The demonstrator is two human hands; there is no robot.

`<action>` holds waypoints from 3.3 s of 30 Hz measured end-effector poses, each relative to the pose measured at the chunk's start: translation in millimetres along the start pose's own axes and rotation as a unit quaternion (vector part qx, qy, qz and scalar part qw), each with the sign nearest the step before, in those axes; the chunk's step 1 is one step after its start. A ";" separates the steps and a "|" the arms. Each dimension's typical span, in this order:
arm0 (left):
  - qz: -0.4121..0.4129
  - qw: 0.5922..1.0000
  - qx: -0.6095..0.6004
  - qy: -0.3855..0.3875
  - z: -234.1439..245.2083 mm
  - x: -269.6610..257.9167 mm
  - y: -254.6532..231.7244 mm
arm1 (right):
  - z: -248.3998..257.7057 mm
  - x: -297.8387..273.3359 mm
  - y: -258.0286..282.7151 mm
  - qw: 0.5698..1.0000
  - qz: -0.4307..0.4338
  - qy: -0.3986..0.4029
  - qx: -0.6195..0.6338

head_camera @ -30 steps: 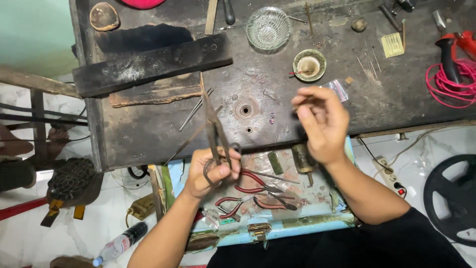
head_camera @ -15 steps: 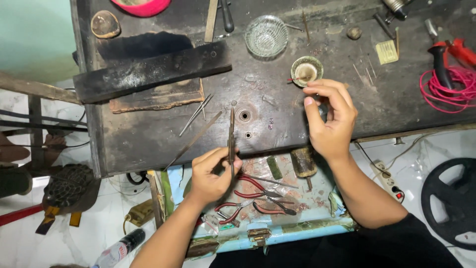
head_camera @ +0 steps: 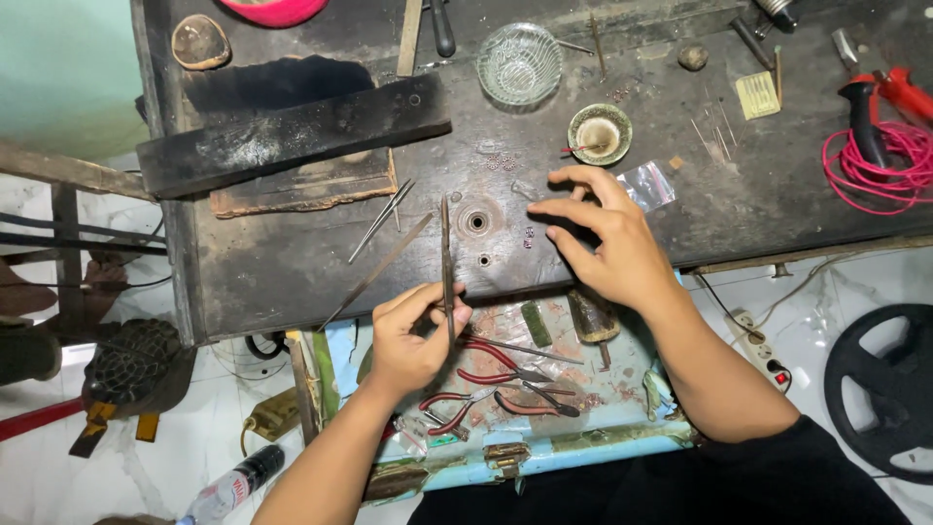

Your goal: Soldering small jewelry components using a torch and pliers on a workshop bench

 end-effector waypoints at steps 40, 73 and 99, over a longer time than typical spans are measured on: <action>-0.169 0.929 0.315 -0.094 29.6 14.0 -28.1 | -9.4 -4.1 7.2 0.997 0.032 0.064 -0.014; -0.196 0.907 0.374 -0.003 19.6 11.5 -42.7 | 201.5 -38.6 -139.0 0.920 -0.107 -0.318 -0.202; -0.228 0.888 0.400 0.000 17.1 3.9 -42.2 | 293.0 67.7 -405.9 0.923 -0.212 -0.140 -0.289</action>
Point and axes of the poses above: each hand's wrist, its own x-axis towards the middle knuckle, its own z-axis out of the back of the hand, y = z × x, the point moved 10 cm from there along x, towards the middle knuckle, and after that the axes turned 14 degrees about -y, right-handed, at the moved point
